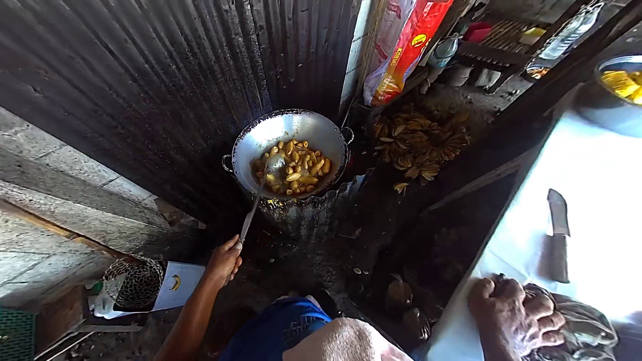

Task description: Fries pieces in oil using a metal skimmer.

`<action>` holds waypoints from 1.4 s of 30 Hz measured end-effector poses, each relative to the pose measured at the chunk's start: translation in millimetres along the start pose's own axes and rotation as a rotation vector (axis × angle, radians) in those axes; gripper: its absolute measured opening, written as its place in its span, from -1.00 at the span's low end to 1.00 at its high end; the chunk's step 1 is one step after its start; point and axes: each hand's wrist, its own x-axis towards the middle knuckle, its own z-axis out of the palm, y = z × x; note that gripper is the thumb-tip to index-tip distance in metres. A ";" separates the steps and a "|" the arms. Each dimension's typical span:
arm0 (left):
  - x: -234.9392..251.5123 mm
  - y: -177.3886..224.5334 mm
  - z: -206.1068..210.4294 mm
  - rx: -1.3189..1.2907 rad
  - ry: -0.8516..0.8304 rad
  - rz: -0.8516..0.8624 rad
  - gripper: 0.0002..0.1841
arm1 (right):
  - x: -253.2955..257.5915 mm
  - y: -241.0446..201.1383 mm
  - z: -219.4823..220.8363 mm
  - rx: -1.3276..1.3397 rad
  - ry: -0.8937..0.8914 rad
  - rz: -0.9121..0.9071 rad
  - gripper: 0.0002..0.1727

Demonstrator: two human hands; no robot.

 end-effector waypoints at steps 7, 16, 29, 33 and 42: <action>91.6 60.1 47.5 0.431 0.163 0.082 -0.43 | -0.5 1.5 2.5 -0.025 0.008 -0.004 -0.28; 131.7 96.1 104.2 -0.186 -0.167 -0.035 -0.44 | 0.2 -0.5 4.4 -0.044 0.006 0.008 -0.28; -5.3 33.2 -28.2 0.917 -0.056 0.232 -0.37 | 0.3 0.4 5.1 -0.021 0.001 0.006 -0.29; -42.7 25.4 -75.4 1.014 0.079 0.210 -0.38 | -0.9 0.9 4.8 -0.023 0.007 -0.006 -0.28; -99.1 35.6 -146.8 1.367 0.201 0.373 -0.45 | -0.4 3.4 6.1 -0.049 0.037 -0.013 -0.27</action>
